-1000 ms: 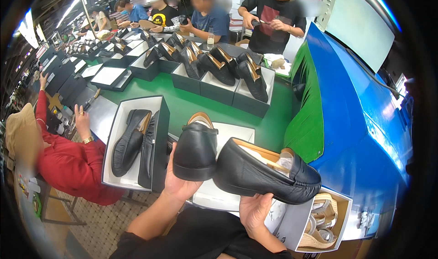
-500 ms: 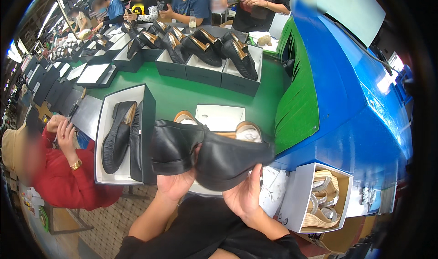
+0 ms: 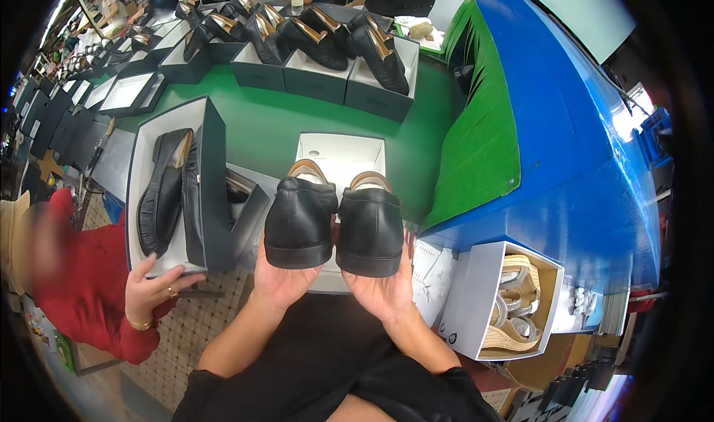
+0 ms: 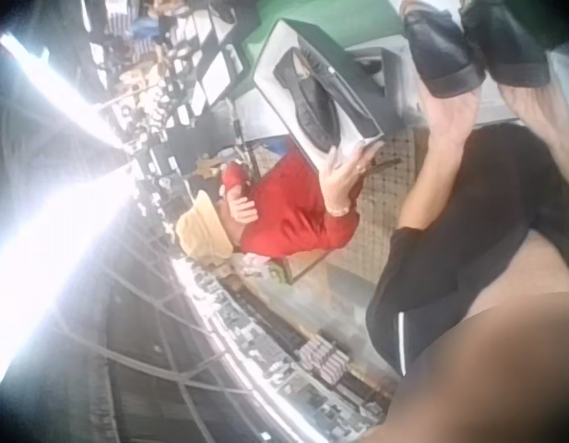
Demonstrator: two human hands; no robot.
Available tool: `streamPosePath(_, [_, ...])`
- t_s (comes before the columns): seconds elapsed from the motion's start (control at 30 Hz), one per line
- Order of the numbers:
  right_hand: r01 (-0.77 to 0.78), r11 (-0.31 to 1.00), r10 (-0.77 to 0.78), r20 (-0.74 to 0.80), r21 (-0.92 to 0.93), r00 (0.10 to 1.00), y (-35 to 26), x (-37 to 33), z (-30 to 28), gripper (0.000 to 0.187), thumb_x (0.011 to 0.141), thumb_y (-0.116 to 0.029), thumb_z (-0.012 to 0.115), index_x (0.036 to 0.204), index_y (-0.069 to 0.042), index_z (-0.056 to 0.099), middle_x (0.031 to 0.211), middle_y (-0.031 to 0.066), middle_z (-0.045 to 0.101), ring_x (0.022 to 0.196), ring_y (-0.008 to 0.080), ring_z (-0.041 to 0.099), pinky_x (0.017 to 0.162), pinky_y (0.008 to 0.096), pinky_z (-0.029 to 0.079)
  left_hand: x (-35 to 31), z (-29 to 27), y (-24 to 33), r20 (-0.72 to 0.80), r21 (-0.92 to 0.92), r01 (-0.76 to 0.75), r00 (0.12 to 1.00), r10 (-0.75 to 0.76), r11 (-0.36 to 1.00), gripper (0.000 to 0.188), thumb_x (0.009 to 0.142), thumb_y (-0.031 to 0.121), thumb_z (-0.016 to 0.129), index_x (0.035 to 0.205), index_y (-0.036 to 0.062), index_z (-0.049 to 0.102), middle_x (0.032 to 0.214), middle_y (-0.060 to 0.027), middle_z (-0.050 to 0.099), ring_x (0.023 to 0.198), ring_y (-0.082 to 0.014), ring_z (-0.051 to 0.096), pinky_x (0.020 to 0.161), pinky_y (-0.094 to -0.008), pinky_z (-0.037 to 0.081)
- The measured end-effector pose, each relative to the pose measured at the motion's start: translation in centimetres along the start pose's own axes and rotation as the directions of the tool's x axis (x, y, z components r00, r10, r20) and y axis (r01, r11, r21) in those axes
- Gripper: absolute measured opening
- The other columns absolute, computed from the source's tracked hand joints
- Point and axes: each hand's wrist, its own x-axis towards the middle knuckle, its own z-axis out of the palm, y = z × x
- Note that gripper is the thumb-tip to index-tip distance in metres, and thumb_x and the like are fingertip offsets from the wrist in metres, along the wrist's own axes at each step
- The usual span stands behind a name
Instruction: The person repeatedly picks up black leather loafers from open boxes on a green table, turns them over to view the soles and uppers, and places them back into the boxes. The person also briefly handles a small yellow bottle and a white cloth while continuing to handle the shoes.
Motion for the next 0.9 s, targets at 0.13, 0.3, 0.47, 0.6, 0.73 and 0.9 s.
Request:
streamPosePath(0.13, [0.017,0.993,-0.029,-0.106,-0.119,0.994,0.4,0.3,-0.1,0.070,0.099,-0.059,0.038,0.148,-0.010,0.036,0.147,0.0148,0.042,0.132,0.0272,0.046,0.107,0.0434,0.042,-0.3,0.1,0.2,0.099,-0.045,0.032,0.995,-0.028,0.998,0.052,0.104,0.038,0.036,0.141,0.0021,0.045,0.142,-0.0223,0.046,0.133,-0.0349,0.045,0.112,-0.0460,0.039])
streamPosePath(0.3, [-0.004,0.978,-0.022,-0.124,-0.207,0.992,0.7,0.2,0.1,0.073,0.098,-0.062,0.038,0.149,-0.010,0.034,0.148,0.0144,0.042,0.134,0.0281,0.045,0.108,0.0463,0.041,-0.6,0.0,0.6,0.081,-0.007,-0.013,0.997,0.013,1.000,0.053,0.103,0.037,0.040,0.141,0.0009,0.044,0.143,-0.0231,0.045,0.133,-0.0366,0.044,0.113,-0.0475,0.037])
streamPosePath(0.47, [0.009,0.978,-0.016,-0.032,-0.207,0.999,0.5,0.1,0.1,0.064,0.102,-0.055,0.035,0.148,-0.011,0.034,0.149,0.0101,0.043,0.135,0.0250,0.044,0.114,0.0462,0.035,-0.8,-0.1,0.8,0.060,0.059,-0.028,0.998,0.024,0.998,0.053,0.102,0.037,0.042,0.141,0.0008,0.044,0.143,-0.0230,0.046,0.132,-0.0370,0.045,0.113,-0.0484,0.036])
streamPosePath(0.6, [0.008,0.977,-0.014,-0.026,-0.214,1.000,0.6,0.0,0.1,0.064,0.102,-0.054,0.034,0.149,-0.011,0.033,0.149,0.0104,0.043,0.136,0.0252,0.044,0.114,0.0462,0.035,-0.9,0.3,0.9,0.062,0.094,-0.023,0.998,0.017,0.995,0.053,0.102,0.037,0.044,0.141,0.0016,0.045,0.142,-0.0227,0.047,0.130,-0.0368,0.047,0.112,-0.0476,0.037])
streamPosePath(0.73, [0.026,0.965,-0.029,-0.010,-0.260,1.000,0.7,0.1,0.3,0.063,0.103,-0.053,0.034,0.149,-0.011,0.032,0.149,0.0097,0.042,0.135,0.0243,0.044,0.114,0.0449,0.035,-0.9,0.9,1.1,-0.081,0.110,-0.031,0.996,0.040,0.993,0.050,0.101,0.034,0.045,0.140,0.0028,0.045,0.140,-0.0198,0.050,0.128,-0.0347,0.050,0.111,-0.0457,0.039])
streamPosePath(0.9, [0.030,0.936,-0.050,-0.050,-0.349,0.998,0.7,0.0,1.0,0.063,0.103,-0.053,0.033,0.149,-0.010,0.032,0.148,0.0098,0.044,0.135,0.0229,0.044,0.113,0.0428,0.036,-1.0,0.4,1.7,-0.171,0.184,-0.068,0.980,0.100,0.981,0.054,0.100,0.038,0.047,0.143,0.0058,0.044,0.144,-0.0142,0.049,0.131,-0.0287,0.047,0.112,-0.0437,0.036])
